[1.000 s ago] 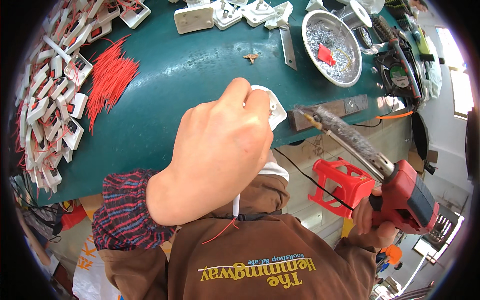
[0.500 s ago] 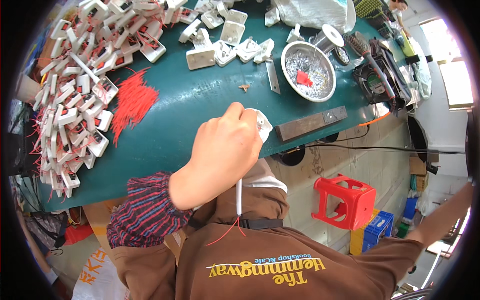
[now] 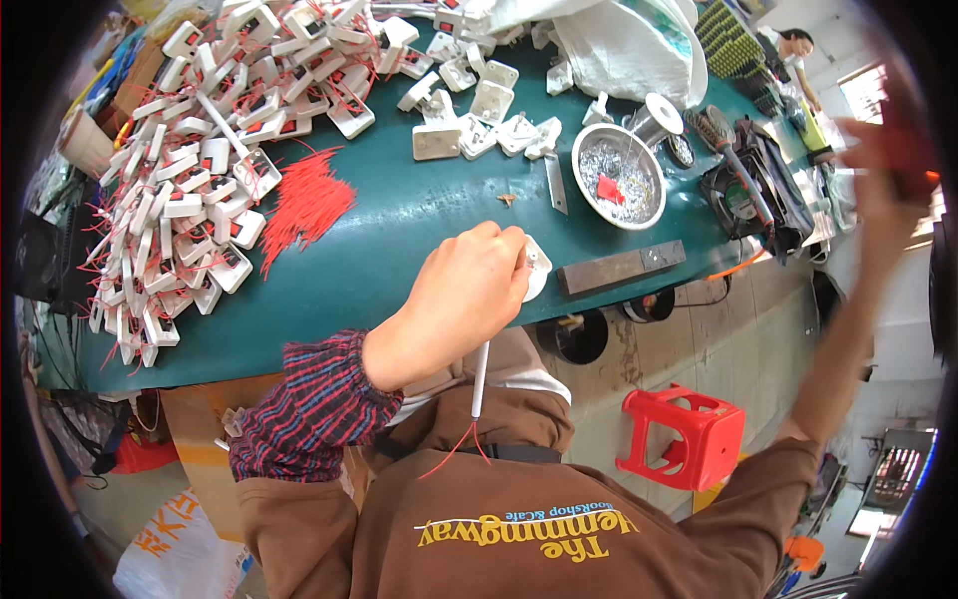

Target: The person solders red wires onto small white plastic electrical component housings at a workbench using a soldering iron and solder wire.

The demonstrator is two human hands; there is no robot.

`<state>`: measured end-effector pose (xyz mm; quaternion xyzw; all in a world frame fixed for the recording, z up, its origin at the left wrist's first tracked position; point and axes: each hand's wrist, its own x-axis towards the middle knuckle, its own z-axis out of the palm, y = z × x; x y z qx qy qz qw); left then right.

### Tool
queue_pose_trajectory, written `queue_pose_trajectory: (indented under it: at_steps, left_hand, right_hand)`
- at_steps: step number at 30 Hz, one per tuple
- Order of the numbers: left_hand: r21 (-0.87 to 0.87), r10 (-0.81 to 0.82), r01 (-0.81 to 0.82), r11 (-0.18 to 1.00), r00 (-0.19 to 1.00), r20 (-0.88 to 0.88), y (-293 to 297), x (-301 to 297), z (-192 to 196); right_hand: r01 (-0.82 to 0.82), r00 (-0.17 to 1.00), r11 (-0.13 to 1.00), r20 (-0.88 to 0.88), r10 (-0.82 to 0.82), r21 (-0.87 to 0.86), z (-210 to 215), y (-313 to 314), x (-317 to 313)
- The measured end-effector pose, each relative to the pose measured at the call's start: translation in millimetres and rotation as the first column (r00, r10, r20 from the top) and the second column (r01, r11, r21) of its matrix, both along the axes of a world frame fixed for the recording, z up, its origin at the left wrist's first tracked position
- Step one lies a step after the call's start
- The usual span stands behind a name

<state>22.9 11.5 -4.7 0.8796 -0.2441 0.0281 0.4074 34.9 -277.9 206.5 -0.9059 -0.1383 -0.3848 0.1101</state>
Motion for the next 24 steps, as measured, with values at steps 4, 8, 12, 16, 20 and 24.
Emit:
queue_pose_trajectory:
  at_steps: [4, 8, 12, 16, 20, 24]
  left_hand:
    - [-0.143, -0.004, -0.008, 0.990, 0.997, -0.083, 9, -2, 9]
    - [-0.259, 0.011, -0.063, 0.964, 0.980, -0.198, 20, -2, 20]
    - [-0.266, 0.052, -0.127, 0.956, 0.960, -0.274, 32, -6, 22]
    - [-0.238, 0.065, -0.120, 0.964, 0.972, -0.227, 34, -7, 18]
    - [-0.270, 0.050, -0.096, 0.958, 0.984, -0.173, 27, -5, 12]
    - [-0.276, 0.032, -0.072, 0.959, 0.989, -0.145, 17, -7, 17]
  right_hand:
    - [-0.340, 0.932, 0.933, 0.087, 0.351, -0.118, -130, 72, 40]
    - [-0.456, 0.886, 0.890, 0.083, 0.456, -0.026, -170, 124, 76]
    - [-0.436, 0.897, 0.896, 0.123, 0.425, 0.082, -181, 147, 101]
    - [-0.335, 0.939, 0.885, 0.039, 0.341, 0.323, -170, 143, 82]
    - [-0.305, 0.941, 0.858, -0.008, 0.338, 0.414, -157, 120, 41]
    - [-0.165, 0.899, 0.773, -0.230, 0.373, 0.612, -145, 112, -18]
